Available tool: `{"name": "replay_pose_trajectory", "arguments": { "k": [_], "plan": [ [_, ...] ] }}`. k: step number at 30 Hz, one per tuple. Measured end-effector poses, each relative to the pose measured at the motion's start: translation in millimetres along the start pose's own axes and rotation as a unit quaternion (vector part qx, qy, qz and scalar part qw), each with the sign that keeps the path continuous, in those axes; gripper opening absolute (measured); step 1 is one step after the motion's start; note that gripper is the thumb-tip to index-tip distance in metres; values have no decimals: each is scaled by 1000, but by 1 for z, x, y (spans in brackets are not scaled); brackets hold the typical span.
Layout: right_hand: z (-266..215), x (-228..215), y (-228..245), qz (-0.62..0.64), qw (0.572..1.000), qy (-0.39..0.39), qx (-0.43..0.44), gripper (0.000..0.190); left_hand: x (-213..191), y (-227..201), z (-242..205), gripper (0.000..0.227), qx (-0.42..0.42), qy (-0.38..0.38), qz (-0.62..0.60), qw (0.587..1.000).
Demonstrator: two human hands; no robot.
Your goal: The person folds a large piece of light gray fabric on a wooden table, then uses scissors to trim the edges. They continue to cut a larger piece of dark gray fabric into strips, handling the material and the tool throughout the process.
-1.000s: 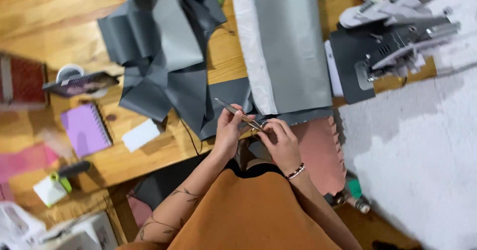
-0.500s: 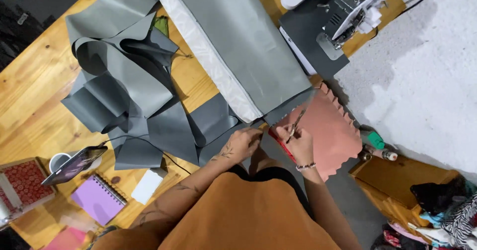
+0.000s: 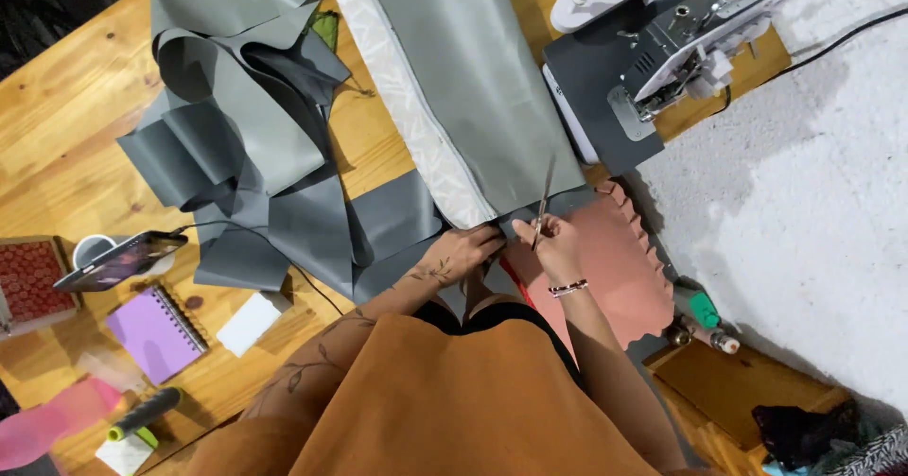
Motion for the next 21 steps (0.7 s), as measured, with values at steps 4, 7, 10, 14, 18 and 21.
{"name": "replay_pose_trajectory", "arguments": {
  "k": [4, 7, 10, 14, 18, 21],
  "plan": [
    [15, -13, 13, 1, 1000, -22, -20, 37, 11, 5, 19, 22, 27, 18, 17, 999],
    [26, -15, 30, 15, 999, -20, -45, 36, 6, 7, 28, 21, 98, -45, 83, 991],
    [31, -21, 40, 26, 996, -15, -79, 39, -45, -10, 46, 11, 110, -66, 54, 990],
    [37, -23, 56, 31, 995, 0, -92, 40, -45, -5, 57, 33, 37, -50, 55, 997],
    [44, -27, 71, 67, 995, 28, -67, 40, -88, 27, 77, 12, -201, -97, -186, 957],
    [34, -37, 93, 68, 995, 21, -69, 37, -129, 22, 95, 5, -234, -153, -305, 911]
  ]
}}
Point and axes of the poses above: each hand's wrist, its own z-axis towards the middle knuckle, its own x-axis out of the palm, y = z × x, the point moved 10 cm from there along z, towards the middle knuckle, and after that the axes turned 8 degrees about -y, right-handed, at the moved point
